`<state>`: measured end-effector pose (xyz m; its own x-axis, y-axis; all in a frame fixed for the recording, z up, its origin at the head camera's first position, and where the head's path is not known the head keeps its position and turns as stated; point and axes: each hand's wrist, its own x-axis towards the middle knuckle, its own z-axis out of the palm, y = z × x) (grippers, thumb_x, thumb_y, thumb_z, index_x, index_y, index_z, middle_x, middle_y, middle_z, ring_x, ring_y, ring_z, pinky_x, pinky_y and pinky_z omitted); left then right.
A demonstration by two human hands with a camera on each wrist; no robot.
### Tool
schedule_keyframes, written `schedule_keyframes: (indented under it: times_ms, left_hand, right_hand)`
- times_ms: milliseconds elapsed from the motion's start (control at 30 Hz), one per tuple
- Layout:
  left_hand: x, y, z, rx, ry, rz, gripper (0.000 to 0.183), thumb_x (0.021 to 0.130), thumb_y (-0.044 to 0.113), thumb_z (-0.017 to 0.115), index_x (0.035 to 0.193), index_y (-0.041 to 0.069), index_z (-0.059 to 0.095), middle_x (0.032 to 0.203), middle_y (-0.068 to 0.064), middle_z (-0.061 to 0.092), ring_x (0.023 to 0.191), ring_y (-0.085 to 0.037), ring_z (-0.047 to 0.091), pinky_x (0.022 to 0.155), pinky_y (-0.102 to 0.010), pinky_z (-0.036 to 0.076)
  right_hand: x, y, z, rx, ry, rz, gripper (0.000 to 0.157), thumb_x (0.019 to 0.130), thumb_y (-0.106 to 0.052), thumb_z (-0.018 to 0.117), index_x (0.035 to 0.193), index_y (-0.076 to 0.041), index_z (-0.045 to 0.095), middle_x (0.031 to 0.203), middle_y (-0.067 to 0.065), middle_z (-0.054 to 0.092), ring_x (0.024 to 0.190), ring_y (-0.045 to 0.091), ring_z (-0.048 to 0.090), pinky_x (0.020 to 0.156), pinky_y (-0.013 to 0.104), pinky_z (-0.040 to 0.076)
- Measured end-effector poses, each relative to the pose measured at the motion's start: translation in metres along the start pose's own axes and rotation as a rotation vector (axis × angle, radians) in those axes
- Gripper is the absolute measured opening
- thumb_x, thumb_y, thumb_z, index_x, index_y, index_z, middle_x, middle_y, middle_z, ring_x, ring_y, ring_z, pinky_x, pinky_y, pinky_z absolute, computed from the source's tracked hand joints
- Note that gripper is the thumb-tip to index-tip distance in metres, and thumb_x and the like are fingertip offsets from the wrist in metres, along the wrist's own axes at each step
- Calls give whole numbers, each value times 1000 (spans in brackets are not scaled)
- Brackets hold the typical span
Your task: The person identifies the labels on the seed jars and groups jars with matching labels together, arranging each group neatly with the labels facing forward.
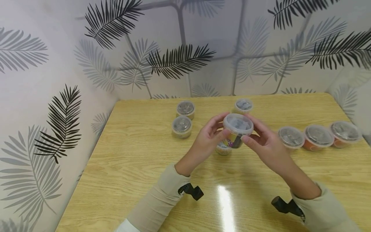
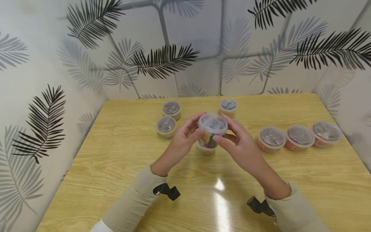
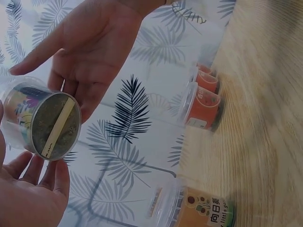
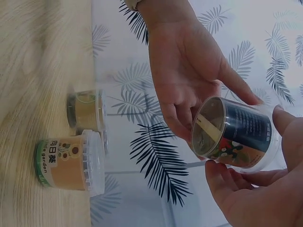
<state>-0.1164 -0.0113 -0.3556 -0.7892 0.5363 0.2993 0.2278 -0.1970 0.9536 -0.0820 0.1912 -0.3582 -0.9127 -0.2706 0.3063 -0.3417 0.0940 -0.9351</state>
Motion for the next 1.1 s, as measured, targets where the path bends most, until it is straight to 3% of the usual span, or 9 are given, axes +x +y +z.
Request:
schedule_keyframes:
  times_ms: [233, 500, 700, 933, 1100]
  left_hand:
    - [-2, -1, 2, -13, -40, -31, 84, 84, 52, 57, 142, 0, 27, 136, -17, 39, 122, -20, 41, 101, -30, 37]
    - [-4, -2, 2, -15, -36, -13, 79, 86, 51, 55, 142, 0, 29, 133, -17, 41, 119, -17, 45, 98, -30, 40]
    - [-7, -2, 0, 71, 37, 43, 48, 101, 28, 40, 138, -2, 35, 136, -17, 42, 117, -16, 47, 98, -31, 40]
    - [-7, -5, -2, 43, 104, 82, 36, 101, 10, 40, 134, -5, 40, 133, -17, 45, 110, -11, 50, 94, -36, 44]
    - [-6, -5, -2, 16, 123, 74, 35, 99, 3, 42, 132, -6, 40, 130, -17, 45, 109, -17, 50, 93, -35, 44]
  right_hand:
    - [0, 3, 2, -29, -21, 48, 62, 95, -4, 52, 148, -13, 21, 145, 13, 29, 123, 15, 42, 91, 17, 42]
    - [0, 6, 4, -20, 8, 32, 60, 94, -3, 53, 147, -13, 27, 143, 11, 31, 122, 16, 41, 92, 17, 42]
    - [0, 9, 3, -18, 78, 6, 56, 93, -1, 55, 143, -12, 35, 136, 10, 39, 117, 17, 44, 88, 17, 45]
    - [-1, 7, 3, 31, 134, 27, 49, 93, -3, 55, 139, -7, 41, 129, 10, 46, 112, 19, 47, 83, 16, 46]
    - [-3, 6, 3, 52, 107, 37, 48, 94, -5, 53, 140, -6, 39, 132, 10, 44, 116, 17, 47, 85, 16, 46]
